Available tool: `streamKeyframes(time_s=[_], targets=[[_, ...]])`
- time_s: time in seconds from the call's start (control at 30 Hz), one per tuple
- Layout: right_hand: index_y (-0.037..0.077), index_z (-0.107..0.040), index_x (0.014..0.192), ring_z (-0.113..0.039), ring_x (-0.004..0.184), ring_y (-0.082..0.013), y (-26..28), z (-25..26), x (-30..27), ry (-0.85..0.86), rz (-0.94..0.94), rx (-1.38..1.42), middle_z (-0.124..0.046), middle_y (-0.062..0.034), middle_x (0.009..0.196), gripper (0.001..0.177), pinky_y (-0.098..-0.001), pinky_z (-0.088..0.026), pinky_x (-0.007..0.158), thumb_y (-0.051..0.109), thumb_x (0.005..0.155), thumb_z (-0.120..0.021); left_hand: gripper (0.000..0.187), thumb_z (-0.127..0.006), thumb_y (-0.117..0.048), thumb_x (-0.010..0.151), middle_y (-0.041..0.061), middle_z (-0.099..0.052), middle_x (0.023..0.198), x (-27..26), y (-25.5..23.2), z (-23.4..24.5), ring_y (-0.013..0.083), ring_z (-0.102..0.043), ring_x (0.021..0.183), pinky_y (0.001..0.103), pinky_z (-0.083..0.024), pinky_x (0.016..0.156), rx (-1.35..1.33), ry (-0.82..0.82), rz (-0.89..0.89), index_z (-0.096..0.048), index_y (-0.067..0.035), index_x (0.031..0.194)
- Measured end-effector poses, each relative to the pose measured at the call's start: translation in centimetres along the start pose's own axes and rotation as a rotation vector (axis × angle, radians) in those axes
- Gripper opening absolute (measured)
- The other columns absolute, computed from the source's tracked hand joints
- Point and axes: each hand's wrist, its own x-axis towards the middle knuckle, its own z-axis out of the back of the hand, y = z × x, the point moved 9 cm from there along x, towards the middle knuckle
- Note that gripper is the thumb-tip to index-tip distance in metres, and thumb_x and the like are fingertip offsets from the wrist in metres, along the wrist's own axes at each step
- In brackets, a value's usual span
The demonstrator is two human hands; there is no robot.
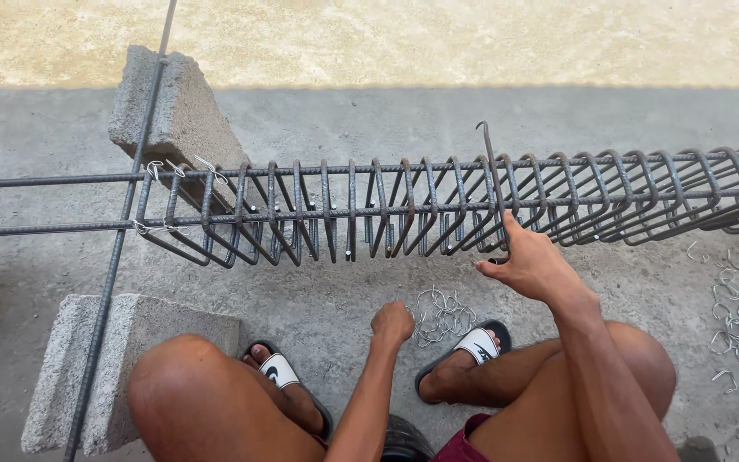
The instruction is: Tying wire around rebar intersections using a manual twisting tool to assemble a reinforcement cage
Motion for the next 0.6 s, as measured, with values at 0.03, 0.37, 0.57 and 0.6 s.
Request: streamKeyframes(time_s=[0.03,0.37,0.57,0.6], targets=[[0.005,-0.030,0.160,-0.068,0.120,-0.0370,-0.3,0.0,0.2,0.000,-0.002,0.002,-0.069,-0.0202,0.132,0.104,-0.0526,-0.052,0.102,0.044,0.077,-0.079,0.037,-0.056,-0.024,0.093,0.028,-0.074,0.102,0.1,-0.3,0.3,0.0459,-0.072,0.104,0.057,-0.057,0.089,0.003,0.001,-0.001,-0.075,0.005,0.106],[0.014,-0.024,0.163,-0.060,0.129,-0.0418,0.3,1.3,1.5,0.032,0.033,-0.148,-0.056,-0.0206,0.146,0.104,-0.0571,-0.050,0.105,0.048,0.079,-0.075,0.027,-0.059,-0.008,0.086,0.018,-0.078,0.107,-0.6,-4.5,5.0,0.0391,-0.073,0.108,0.054,-0.059,0.087,0.355,-0.008,-0.125,-0.078,-0.003,0.104],[0.014,-0.006,0.164,-0.066,0.122,-0.0454,-0.4,1.8,5.2,0.257,0.048,-0.312,-0.068,-0.0261,0.130,0.125,-0.0578,-0.054,0.100,0.035,0.071,-0.086,0.024,-0.063,-0.008,0.082,0.022,-0.078,0.101,0.8,-4.3,3.8,0.0411,-0.074,0.106,0.055,-0.060,0.083,0.346,-0.014,-0.156,-0.078,-0.001,0.099],[0.012,0.000,0.163,-0.070,0.116,-0.0453,-0.1,1.9,5.2,0.345,0.061,-0.382,-0.073,-0.0275,0.120,0.129,-0.0571,-0.057,0.096,0.028,0.071,-0.088,0.022,-0.065,-0.008,0.080,0.024,-0.077,0.099,1.3,-4.1,3.1,0.0423,-0.074,0.105,0.056,-0.060,0.080,0.323,0.003,-0.164,-0.078,0.000,0.097]])
